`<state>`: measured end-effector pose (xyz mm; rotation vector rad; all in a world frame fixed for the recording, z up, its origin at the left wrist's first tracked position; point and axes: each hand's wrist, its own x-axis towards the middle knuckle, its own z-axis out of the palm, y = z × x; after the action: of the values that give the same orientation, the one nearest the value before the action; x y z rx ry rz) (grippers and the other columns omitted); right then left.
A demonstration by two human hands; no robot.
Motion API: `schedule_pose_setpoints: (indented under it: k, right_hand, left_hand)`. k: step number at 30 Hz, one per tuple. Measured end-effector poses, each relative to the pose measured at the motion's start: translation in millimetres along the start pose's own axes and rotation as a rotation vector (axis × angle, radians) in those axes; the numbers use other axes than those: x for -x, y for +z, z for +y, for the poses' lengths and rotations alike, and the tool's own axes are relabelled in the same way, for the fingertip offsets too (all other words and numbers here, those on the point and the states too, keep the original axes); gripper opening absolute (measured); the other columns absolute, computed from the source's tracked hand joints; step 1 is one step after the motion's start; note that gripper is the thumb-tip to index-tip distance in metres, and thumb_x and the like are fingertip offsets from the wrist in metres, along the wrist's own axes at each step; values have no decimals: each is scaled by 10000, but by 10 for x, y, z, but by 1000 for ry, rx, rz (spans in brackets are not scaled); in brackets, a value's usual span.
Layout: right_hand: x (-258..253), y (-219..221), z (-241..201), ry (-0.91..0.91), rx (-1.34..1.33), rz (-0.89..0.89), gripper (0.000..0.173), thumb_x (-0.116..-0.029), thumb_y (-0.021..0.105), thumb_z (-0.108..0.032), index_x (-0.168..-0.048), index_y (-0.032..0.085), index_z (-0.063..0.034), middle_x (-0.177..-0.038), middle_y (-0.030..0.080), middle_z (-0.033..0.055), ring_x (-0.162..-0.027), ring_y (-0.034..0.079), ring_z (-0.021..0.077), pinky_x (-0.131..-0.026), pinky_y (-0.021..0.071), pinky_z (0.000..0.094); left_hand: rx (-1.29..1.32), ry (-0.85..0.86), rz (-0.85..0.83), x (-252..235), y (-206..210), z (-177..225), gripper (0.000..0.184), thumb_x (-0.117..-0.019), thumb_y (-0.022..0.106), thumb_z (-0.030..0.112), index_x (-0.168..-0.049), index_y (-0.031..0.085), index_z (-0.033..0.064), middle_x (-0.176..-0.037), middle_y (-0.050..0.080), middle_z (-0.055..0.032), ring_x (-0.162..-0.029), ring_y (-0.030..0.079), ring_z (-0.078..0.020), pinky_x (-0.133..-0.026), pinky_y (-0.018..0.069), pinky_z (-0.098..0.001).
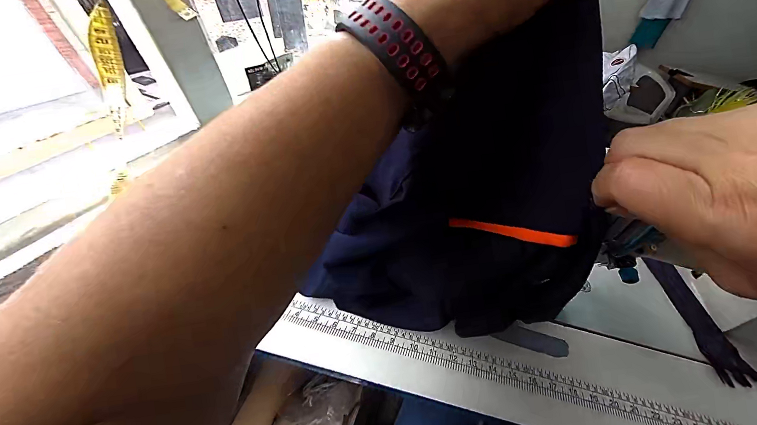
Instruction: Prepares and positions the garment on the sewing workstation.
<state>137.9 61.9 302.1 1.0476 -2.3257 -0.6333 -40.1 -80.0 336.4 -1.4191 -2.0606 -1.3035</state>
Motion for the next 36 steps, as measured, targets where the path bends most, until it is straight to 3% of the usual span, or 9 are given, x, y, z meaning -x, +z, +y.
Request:
schedule_pose_setpoints:
  k: [3, 7, 10, 13, 19, 22, 27, 33, 36]
  right_hand:
    - [75, 124, 94, 80, -28, -6, 177, -919, 454, -141, -829, 590, -71, -727, 518, 34, -557, 521, 169, -420, 338, 312]
    - [246, 506, -123, 182, -143, 12, 181, -905, 480, -173, -816, 613, -91, -708, 528, 7, -570, 543, 134, -441, 397, 275]
    - [400, 825, -316, 259, -269, 23, 181, -920, 477, -182, -823, 613, -110, -704, 530, -22, -577, 550, 84, -463, 430, 230]
    - [478, 1025, -461, 361, -464, -21, 161, -923, 498, -184, -843, 619, -116, -708, 542, -37, -575, 538, 34, -487, 439, 183]
    - [433, 1207, -729, 391, -669, -34, 155, -943, 505, -192, -869, 619, -117, -717, 534, -49, -586, 514, -2, -510, 430, 141]
    - [449, 1241, -798, 368, -653, -33, 169, -952, 506, -203, -867, 626, -120, -729, 547, -47, -603, 526, 5, -524, 437, 143]
    - [434, 1267, -798, 204, -433, 19, 185, -922, 509, -154, -786, 625, -107, -687, 531, -16, -575, 528, 94, -473, 405, 226]
    - [397, 1346, -830, 114, -205, -8, 207, -870, 508, -99, -678, 582, -72, -590, 487, 41, -485, 494, 194, -425, 310, 316]
    - [437, 1399, -774, 99, -304, 30, 264, -898, 504, -141, -649, 579, -97, -576, 498, 18, -492, 508, 164, -430, 341, 300]
  left_hand:
    - [-127, 127, -5, -37, 59, -98, 219, -1031, 592, 232, -889, 687, 95, -770, 601, 47, -708, 549, 0, -683, 447, -217]
    - [-275, 200, 105, 469, 402, -356, 220, -993, 597, 131, -1124, 653, -36, -1063, 654, -226, -1048, 631, -398, -892, 490, -574]
    - [-128, 164, 104, 1501, 815, -320, 321, -992, 617, 360, -917, 657, 51, -756, 627, -35, -700, 631, -151, -621, 539, -344]
    - [83, -77, -5, 2272, 1269, -340, 503, -939, 638, 540, -1016, 690, 46, -819, 671, -44, -752, 660, -136, -664, 568, -332]
    - [902, -595, 51, 2479, 1455, -317, 57, -884, 761, 132, -894, 741, 79, -788, 716, 28, -741, 668, -13, -703, 561, -205]
    - [999, -678, 21, 2516, 1433, -358, 103, -806, 825, 82, -801, 723, 94, -746, 712, 23, -704, 660, -11, -676, 548, -193]
    - [925, -727, -46, 2546, 1362, -422, 290, -758, 871, 87, -652, 601, 111, -612, 640, 26, -564, 582, -7, -553, 475, -176]
    - [-195, -21, 135, 2593, 1517, -449, 191, -772, 675, 141, -629, 547, 134, -533, 494, 35, -534, 500, -113, -566, 371, -296]
    - [106, -238, -118, 2579, 1377, -446, 189, -866, 670, 273, -769, 643, 113, -629, 598, 32, -618, 587, -70, -598, 451, -276]
